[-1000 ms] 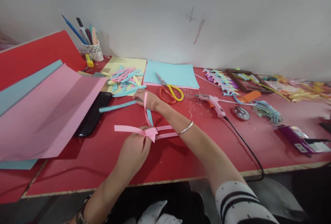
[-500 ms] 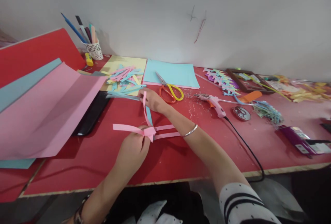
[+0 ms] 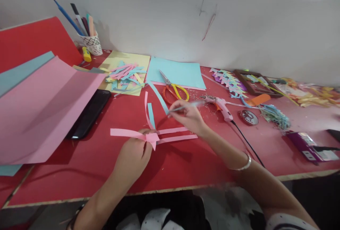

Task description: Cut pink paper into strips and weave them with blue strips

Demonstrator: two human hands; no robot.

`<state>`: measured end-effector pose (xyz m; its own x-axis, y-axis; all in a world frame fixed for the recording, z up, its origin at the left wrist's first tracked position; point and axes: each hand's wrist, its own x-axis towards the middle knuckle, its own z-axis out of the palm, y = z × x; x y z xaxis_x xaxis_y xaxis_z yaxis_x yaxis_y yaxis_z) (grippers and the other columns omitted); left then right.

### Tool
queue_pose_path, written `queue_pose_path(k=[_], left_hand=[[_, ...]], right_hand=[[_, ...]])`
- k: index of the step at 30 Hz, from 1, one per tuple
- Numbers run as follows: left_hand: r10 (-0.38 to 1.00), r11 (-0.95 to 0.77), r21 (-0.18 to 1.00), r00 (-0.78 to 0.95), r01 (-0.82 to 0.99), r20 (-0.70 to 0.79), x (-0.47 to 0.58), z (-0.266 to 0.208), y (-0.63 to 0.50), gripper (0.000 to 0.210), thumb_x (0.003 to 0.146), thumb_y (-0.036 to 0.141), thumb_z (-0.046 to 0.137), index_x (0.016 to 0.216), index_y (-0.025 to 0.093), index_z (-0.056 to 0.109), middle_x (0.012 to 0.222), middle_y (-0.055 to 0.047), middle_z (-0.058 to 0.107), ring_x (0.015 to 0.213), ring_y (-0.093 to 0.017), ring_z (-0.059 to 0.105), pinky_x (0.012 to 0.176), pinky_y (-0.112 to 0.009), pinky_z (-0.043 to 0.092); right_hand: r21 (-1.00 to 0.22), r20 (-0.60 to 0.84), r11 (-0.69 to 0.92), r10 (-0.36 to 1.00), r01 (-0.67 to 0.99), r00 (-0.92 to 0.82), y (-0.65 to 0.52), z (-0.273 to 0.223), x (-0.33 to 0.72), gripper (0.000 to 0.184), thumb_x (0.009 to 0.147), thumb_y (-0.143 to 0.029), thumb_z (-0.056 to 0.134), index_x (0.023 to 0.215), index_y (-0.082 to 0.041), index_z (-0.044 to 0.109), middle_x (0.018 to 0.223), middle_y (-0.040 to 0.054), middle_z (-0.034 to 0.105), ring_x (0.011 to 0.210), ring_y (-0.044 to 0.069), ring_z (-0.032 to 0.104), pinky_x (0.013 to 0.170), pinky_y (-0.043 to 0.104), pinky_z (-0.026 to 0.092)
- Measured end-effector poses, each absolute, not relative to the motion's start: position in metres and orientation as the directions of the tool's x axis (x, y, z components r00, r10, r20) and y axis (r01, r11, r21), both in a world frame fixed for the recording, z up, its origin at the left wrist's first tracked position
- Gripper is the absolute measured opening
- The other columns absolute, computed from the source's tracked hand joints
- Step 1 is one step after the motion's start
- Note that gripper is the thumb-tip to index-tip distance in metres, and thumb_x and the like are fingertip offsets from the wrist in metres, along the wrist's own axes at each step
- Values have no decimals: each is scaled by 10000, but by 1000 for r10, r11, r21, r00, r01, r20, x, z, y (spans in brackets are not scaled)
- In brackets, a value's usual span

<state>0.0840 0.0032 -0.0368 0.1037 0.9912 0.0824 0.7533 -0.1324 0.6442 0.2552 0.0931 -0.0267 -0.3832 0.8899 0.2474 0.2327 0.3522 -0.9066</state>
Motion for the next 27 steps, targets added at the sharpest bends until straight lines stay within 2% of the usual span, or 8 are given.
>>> queue_pose_path(k=[5,12,16,20,24,27], left_hand=[[986,-163,634,97,756,138,84,-37,3,420,816,258,258,879,148,658,877,-96,698,711,-198,655,563,-257,479],[974,-218,647,125,731,187,83,-40,3,402,839,263,270,867,162,658,908,-71,692,730,-169,657,557,-227,492],[965,-252,658,136,709,223,82,-43,3,385,841,239,272,823,156,648,900,-75,680,750,-159,647,604,-232,501],[968,-247,664,147,706,204,83,-43,3,379,846,225,268,852,168,642,882,-64,670,745,-150,637,613,-221,496],[965,-255,661,138,706,224,84,-39,3,376,851,216,265,921,173,632,860,-60,670,765,-157,631,659,-232,496],[961,-265,649,141,713,237,84,-38,3,372,851,212,275,935,163,633,922,-73,670,812,-164,634,664,-235,499]], right_hand=[[-780,283,487,835,393,-472,66,-36,262,99,686,-82,494,721,-167,527,683,-14,588,605,78,563,596,195,472],[-562,377,709,678,426,-631,53,-39,259,82,819,-149,462,794,-163,539,761,25,650,676,92,599,597,176,459],[-414,443,831,541,372,-715,46,-37,259,160,864,-146,393,807,-166,541,775,33,670,700,110,609,605,200,448],[-332,514,897,432,293,-741,41,-33,259,175,855,-95,385,795,-160,536,794,38,680,732,114,603,660,225,446],[-230,472,934,352,273,-808,38,-29,259,213,871,-99,350,799,-152,543,774,38,674,660,107,578,615,231,436],[-223,419,932,356,286,-835,37,-29,260,228,869,-92,336,819,-150,550,763,35,666,649,107,567,599,231,429]])
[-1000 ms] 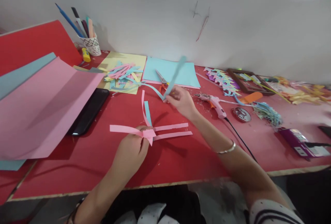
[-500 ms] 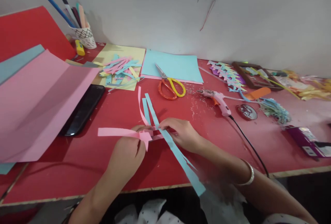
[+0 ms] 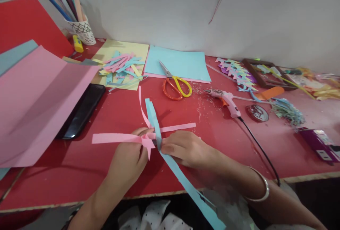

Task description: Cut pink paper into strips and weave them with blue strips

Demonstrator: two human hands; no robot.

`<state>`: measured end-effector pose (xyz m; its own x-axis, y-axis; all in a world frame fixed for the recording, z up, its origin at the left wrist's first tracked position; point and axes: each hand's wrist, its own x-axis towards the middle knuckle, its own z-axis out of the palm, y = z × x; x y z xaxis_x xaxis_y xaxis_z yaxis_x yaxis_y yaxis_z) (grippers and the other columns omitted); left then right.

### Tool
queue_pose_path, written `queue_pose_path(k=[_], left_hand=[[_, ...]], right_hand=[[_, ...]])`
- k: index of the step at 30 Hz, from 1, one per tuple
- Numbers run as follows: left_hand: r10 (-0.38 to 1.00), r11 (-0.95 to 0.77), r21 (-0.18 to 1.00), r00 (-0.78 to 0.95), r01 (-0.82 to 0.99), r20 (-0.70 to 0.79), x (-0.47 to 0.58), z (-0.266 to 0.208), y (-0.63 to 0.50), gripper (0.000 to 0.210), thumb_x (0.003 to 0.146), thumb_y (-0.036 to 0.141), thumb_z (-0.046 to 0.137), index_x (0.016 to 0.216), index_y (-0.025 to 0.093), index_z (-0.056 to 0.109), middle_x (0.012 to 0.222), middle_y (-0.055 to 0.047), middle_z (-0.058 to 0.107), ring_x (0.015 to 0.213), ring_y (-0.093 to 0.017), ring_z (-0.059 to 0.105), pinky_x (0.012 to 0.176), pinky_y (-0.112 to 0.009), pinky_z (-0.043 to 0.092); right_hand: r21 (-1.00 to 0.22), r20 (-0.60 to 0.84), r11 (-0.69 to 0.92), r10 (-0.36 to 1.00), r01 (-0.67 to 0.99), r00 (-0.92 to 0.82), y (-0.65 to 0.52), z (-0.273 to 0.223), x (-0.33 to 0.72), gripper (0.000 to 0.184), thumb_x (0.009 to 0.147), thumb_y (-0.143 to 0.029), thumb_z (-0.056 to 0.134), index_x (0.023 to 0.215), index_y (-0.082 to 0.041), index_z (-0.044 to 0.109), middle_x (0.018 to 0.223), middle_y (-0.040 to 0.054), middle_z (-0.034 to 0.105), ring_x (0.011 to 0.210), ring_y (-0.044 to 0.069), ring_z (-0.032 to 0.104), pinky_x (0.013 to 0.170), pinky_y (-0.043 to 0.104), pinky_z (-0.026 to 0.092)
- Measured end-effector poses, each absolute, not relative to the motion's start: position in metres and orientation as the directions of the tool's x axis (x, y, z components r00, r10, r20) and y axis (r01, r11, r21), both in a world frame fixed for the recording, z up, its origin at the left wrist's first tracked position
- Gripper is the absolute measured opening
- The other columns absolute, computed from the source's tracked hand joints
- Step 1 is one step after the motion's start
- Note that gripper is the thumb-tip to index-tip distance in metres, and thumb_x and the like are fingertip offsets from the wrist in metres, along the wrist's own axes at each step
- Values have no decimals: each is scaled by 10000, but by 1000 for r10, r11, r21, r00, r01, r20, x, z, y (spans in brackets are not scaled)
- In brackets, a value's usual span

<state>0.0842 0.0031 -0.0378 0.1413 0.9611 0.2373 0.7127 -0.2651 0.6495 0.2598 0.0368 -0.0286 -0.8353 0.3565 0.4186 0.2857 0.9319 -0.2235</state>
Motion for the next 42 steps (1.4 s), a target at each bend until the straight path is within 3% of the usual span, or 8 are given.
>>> queue_pose_path(k=[4,8,19,32,42], left_hand=[[966,-252,640,145,726,215,84,-40,3,381,846,217,276,907,174,650,941,-66,674,768,-158,646,576,-218,499],[963,-261,627,149,734,226,83,-42,4,384,843,223,280,888,164,657,949,-72,679,793,-163,650,625,-232,510],[956,-279,589,160,758,246,82,-45,3,383,826,223,280,915,162,647,918,-64,681,764,-175,644,595,-248,496],[970,-236,624,143,745,196,83,-44,3,385,824,247,276,897,171,647,936,-65,680,769,-169,637,611,-237,487],[976,-218,601,165,769,143,83,-44,3,375,836,264,262,880,168,623,969,-89,679,696,-180,643,518,-254,454]], right_hand=[[-286,349,913,382,291,-855,38,-30,261,212,853,-112,351,850,-151,558,775,41,660,723,117,573,656,228,441],[-312,250,901,384,301,-889,39,-31,260,217,823,-80,367,866,-146,569,807,40,655,762,122,567,691,224,440],[-154,230,925,375,346,-898,40,-40,263,168,847,-176,432,844,-164,600,1108,91,563,972,166,515,819,294,430],[-44,168,950,312,309,-935,41,-28,262,242,893,-137,370,825,-139,602,940,69,644,897,154,558,799,294,432],[-132,102,937,337,323,-936,41,-25,261,206,861,-114,399,886,-129,603,935,85,640,898,162,558,786,311,436]])
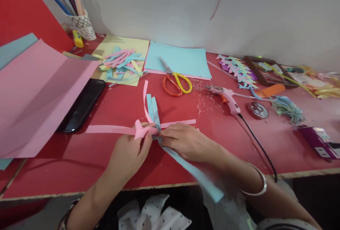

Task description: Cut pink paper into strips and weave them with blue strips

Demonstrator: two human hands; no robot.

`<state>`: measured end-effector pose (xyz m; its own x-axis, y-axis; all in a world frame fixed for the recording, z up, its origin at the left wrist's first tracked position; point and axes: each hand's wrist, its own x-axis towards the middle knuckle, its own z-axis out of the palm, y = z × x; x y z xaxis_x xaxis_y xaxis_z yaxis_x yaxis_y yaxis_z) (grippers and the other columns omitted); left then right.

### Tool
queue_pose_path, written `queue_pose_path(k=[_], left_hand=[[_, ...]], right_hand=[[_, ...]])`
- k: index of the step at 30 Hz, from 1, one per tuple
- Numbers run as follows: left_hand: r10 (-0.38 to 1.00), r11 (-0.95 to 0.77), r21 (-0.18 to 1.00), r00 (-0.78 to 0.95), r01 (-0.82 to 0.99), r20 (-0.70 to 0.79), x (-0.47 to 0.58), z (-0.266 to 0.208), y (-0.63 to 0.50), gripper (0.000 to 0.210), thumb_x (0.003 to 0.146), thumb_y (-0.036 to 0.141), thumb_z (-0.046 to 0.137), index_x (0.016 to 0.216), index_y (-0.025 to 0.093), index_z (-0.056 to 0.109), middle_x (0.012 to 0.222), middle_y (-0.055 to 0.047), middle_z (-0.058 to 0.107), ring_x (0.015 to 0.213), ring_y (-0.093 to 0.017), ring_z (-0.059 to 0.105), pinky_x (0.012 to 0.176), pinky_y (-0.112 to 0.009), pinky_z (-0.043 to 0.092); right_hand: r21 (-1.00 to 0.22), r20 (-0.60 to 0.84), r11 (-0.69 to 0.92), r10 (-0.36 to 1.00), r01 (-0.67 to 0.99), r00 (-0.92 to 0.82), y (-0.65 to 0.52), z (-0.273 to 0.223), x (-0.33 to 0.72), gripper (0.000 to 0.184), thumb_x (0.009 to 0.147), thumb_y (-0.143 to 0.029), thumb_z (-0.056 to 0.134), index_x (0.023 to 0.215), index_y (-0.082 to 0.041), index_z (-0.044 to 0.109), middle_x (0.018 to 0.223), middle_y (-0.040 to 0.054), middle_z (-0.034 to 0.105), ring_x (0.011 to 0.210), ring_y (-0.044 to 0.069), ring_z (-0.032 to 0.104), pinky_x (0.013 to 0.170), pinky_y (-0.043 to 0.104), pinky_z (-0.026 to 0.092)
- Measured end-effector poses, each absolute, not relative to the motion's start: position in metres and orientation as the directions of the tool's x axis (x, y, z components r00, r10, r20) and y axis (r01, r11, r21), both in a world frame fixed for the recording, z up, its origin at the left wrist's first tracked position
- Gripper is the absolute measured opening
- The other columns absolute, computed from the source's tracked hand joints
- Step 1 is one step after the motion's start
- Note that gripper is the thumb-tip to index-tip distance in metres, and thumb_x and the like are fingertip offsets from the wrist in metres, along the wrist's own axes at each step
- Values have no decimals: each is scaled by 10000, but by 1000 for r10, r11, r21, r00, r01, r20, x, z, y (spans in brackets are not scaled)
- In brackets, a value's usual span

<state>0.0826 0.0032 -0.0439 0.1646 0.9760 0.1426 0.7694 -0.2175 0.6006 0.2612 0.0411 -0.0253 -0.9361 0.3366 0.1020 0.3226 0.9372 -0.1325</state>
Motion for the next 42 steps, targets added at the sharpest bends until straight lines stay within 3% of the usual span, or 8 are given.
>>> queue_pose_path(k=[6,12,17,21,26,31,37,42], left_hand=[[971,-238,559,176,794,163,83,-43,3,397,863,299,249,870,185,629,844,-83,679,830,-196,630,715,-273,477],[960,-266,538,167,800,227,84,-40,2,433,875,307,227,779,175,628,759,-59,662,668,-161,628,571,-224,468],[949,-291,524,173,801,264,84,-46,3,374,874,316,274,901,175,619,913,-58,675,821,-169,636,681,-238,487],[928,-333,482,189,810,322,83,-51,5,360,868,346,317,902,159,623,904,-69,678,828,-183,637,656,-242,491],[966,-249,514,169,821,197,84,-50,5,278,842,316,384,913,187,620,953,-48,667,778,-173,642,573,-228,483],[981,-188,457,147,870,124,88,-48,3,224,832,304,435,946,213,605,983,-27,653,795,-170,635,566,-224,474],[958,-277,434,214,857,188,89,-49,3,181,820,237,468,941,184,592,976,-54,638,820,-188,627,558,-234,470],[977,-214,427,186,879,106,90,-46,4,147,800,223,520,923,199,597,977,-33,643,808,-181,626,565,-235,466]], right_hand=[[-149,69,926,361,348,-930,41,-24,262,191,857,-188,408,877,-144,593,910,58,657,861,160,581,761,302,440],[-128,26,924,365,359,-931,39,-21,263,176,833,-237,461,895,-141,595,970,59,656,885,175,586,753,301,445],[-115,7,910,402,399,-916,31,-21,263,200,822,-282,487,923,-140,585,962,64,642,910,187,575,778,316,453],[-113,-29,882,457,457,-889,25,-19,263,219,805,-302,501,924,-137,584,1017,95,590,860,186,578,729,302,473],[-76,-64,866,491,495,-869,21,-19,261,220,826,-281,454,934,-133,576,979,105,563,757,177,573,626,298,475],[-92,-83,860,495,501,-865,20,-18,260,230,836,-274,437,954,-126,567,994,113,546,789,176,557,673,312,467],[-38,-24,886,462,463,-887,22,-22,263,181,834,-182,415,902,-134,576,909,71,573,730,153,553,650,286,452],[-25,209,878,472,478,-856,22,-18,268,301,880,-110,292,807,-149,581,793,33,595,669,110,538,570,225,395]])
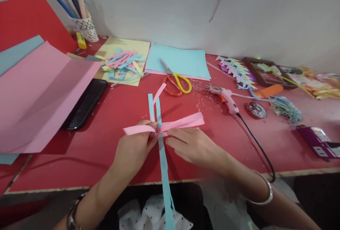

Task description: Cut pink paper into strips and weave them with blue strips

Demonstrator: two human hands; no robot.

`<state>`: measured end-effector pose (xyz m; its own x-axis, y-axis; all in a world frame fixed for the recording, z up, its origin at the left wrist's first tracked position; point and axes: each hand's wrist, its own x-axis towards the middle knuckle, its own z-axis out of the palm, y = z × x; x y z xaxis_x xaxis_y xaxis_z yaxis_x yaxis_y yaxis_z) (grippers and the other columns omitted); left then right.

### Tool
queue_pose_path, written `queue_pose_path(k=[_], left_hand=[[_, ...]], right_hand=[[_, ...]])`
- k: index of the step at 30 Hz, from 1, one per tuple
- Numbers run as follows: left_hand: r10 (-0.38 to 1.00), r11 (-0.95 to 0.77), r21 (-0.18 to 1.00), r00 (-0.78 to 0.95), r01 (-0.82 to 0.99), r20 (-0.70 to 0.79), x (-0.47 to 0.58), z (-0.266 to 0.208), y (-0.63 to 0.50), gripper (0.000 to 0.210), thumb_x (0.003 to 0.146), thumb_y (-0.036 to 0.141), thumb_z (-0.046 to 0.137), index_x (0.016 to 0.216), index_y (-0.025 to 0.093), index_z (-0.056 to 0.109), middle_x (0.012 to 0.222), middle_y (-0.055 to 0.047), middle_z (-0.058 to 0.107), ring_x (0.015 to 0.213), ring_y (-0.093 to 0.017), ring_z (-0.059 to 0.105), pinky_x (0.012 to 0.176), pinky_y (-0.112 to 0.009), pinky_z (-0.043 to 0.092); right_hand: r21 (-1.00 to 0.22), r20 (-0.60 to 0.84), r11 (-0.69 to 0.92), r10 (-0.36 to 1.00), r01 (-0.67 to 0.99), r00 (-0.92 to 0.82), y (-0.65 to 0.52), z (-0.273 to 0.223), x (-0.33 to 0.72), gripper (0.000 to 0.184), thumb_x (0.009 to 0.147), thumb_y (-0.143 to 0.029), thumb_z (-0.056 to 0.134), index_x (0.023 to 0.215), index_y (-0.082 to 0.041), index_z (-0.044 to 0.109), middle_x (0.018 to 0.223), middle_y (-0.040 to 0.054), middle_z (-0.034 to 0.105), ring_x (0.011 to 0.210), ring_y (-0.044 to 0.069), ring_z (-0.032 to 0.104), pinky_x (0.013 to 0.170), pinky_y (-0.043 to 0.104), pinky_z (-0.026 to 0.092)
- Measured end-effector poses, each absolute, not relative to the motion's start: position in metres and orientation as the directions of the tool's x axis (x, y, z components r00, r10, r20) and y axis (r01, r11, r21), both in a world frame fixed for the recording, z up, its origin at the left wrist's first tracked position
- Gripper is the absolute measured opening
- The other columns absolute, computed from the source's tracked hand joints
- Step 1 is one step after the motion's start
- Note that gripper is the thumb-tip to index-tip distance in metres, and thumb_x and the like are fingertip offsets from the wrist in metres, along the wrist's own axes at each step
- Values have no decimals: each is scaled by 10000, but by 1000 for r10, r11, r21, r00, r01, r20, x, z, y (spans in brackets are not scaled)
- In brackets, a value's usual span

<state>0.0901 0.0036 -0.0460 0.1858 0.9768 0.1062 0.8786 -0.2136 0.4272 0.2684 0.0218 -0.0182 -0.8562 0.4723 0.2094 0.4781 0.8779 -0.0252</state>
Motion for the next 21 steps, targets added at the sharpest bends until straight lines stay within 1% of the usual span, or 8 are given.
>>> queue_pose_path(k=[3,5,7,9,12,16,19,21], left_hand=[[970,-232,384,184,894,158,91,-47,2,141,787,225,554,916,201,607,910,-19,652,797,-177,627,553,-228,456],[960,-260,368,199,893,195,90,-48,2,171,776,219,575,943,201,603,890,-15,651,795,-171,627,561,-222,456],[959,-260,371,196,891,204,90,-48,2,197,761,203,591,957,211,603,912,-11,649,791,-162,627,559,-214,455],[964,-247,378,185,892,194,90,-48,2,206,751,190,598,954,223,608,932,-6,650,787,-156,628,551,-210,452],[968,-236,373,181,898,177,89,-48,3,216,753,192,591,966,224,609,931,-7,651,782,-159,629,538,-216,448],[970,-231,360,183,904,163,90,-47,3,219,756,196,582,970,235,609,951,-4,649,797,-158,627,539,-213,447],[971,-225,346,181,911,156,90,-46,4,227,755,201,580,977,241,605,957,-3,648,788,-152,627,534,-207,445],[969,-229,339,182,913,165,90,-46,4,229,754,201,581,978,238,604,948,-4,649,779,-148,627,536,-204,447]], right_hand=[[-47,308,807,572,588,-760,25,-10,270,295,888,-134,304,762,-162,570,764,26,586,650,103,521,535,215,356],[-67,273,745,653,663,-706,29,-4,272,232,886,-173,357,795,-162,571,814,36,585,666,107,514,550,220,350],[-64,173,723,687,688,-706,34,-1,273,181,881,-233,412,843,-163,574,858,46,585,713,125,513,598,236,354],[-31,70,736,676,676,-733,38,0,275,160,867,-276,457,880,-168,574,870,46,591,763,150,510,651,263,349],[24,-16,750,661,661,-750,41,-3,278,116,856,-235,474,885,-180,572,861,33,600,792,167,514,733,308,335],[43,-40,769,639,638,-768,42,-7,280,157,859,-132,423,873,-189,568,855,6,608,845,156,525,914,374,263],[43,-28,770,637,636,-770,43,-8,282,198,865,-110,387,835,-185,567,825,-1,613,831,149,526,937,386,245],[10,3,771,636,636,-772,45,-6,282,206,873,-124,379,817,-184,567,807,-2,616,805,144,529,927,384,251]])
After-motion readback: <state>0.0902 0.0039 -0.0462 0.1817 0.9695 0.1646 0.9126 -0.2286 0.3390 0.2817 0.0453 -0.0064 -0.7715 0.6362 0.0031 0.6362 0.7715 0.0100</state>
